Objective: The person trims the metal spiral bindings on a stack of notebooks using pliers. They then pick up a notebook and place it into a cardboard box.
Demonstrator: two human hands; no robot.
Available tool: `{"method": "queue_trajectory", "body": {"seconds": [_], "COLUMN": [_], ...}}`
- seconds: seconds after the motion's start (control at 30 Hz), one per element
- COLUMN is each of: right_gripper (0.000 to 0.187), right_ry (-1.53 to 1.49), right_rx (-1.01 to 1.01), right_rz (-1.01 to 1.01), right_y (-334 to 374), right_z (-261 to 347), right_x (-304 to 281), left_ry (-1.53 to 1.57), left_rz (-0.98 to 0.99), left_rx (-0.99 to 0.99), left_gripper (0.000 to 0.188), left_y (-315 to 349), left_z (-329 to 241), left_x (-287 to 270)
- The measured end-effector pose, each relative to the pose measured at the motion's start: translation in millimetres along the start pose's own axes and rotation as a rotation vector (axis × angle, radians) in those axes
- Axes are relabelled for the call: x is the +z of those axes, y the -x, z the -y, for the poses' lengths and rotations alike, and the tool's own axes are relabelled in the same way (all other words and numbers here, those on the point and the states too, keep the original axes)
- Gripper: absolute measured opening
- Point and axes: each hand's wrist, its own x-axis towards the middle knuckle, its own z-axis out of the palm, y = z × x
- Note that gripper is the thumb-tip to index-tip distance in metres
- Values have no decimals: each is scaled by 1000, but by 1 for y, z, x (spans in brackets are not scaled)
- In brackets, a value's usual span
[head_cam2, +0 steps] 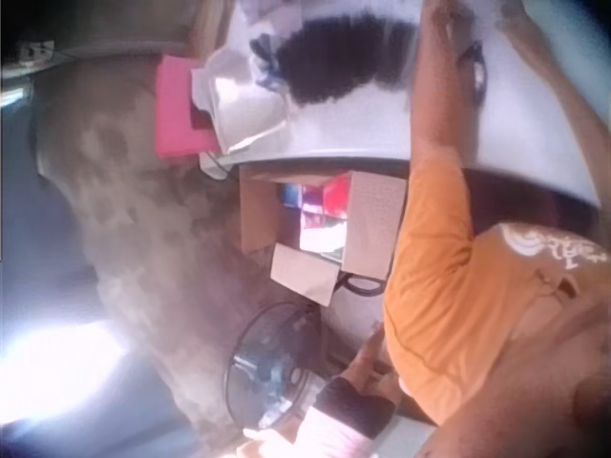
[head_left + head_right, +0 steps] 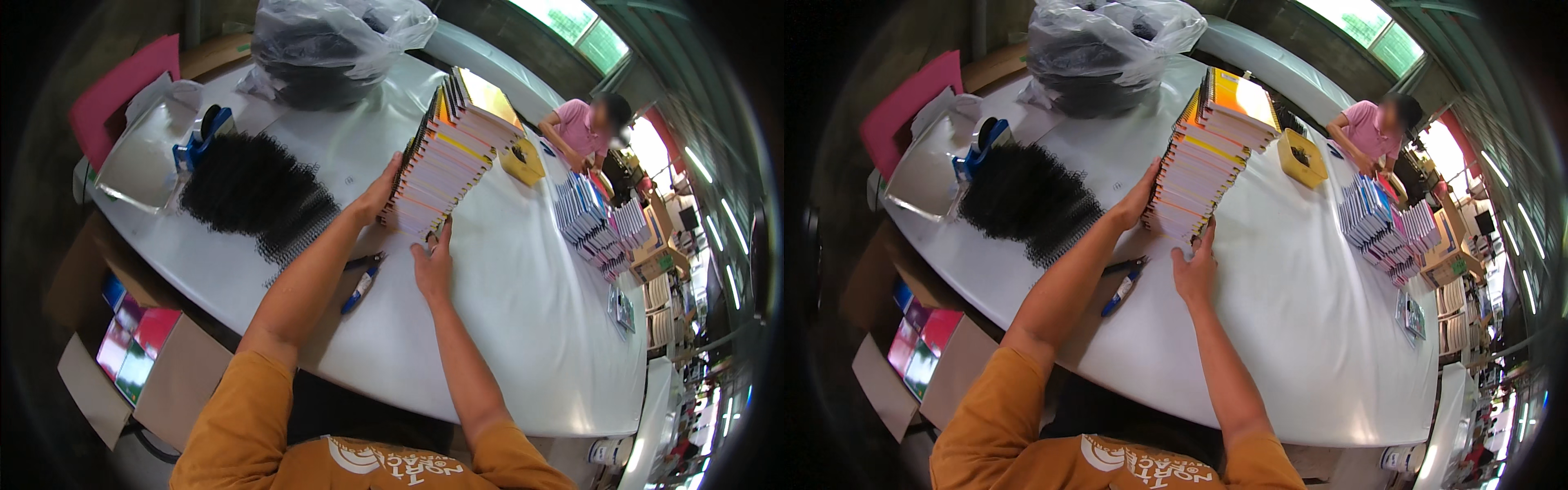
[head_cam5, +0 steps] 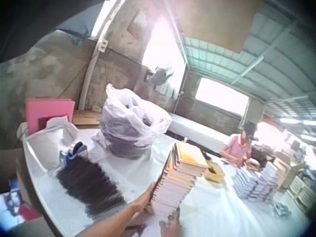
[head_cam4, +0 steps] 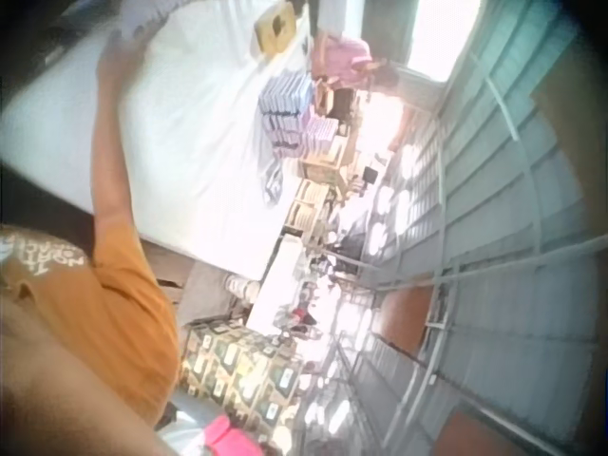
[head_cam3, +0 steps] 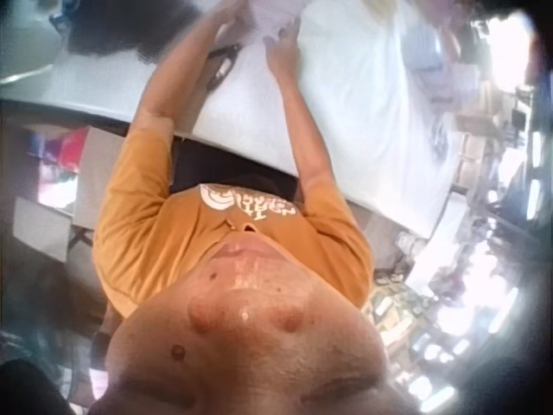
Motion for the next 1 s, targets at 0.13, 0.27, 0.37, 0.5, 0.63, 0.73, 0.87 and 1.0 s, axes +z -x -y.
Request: {"method": "queue_trajectory", "body": {"seconds": [0.13,0.27,0.37,0.5,0.63,0.73,0.87,1.0], "right_gripper": [62,69,71,59,69,69,60,59], "right_ry": [-731,-1290,-1353,-1015,-946,-1019,-945,-937], "right_rx": [295,507,520,277,186,198,191,-1], "right_rz": [-49,32,126,-50,19,98,79,39], "right_y": [-60,-96,-99,-95,-96,-98,-97,-118], "right_z": [-40,-4,9,1,-1,-9,-2,7], "right_x": [2,6,13,29,34,29,26,-2], "left_ry": [65,276,213,198,290,150,116,-26], "left_rz": [20,-156,-103,106,-24,16,-11,-162], "left_rx": [-43,-162,-83,25,79,16,15,203], "left_gripper": [87,90,93,102,94,89,84,83], "left_y": [-21,-39,-44,-40,-36,-21,-27,-42], "left_z": [-7,14,20,29,24,10,19,11], "left_x": [-25,-46,-45,-31,-26,-13,-25,-57]}}
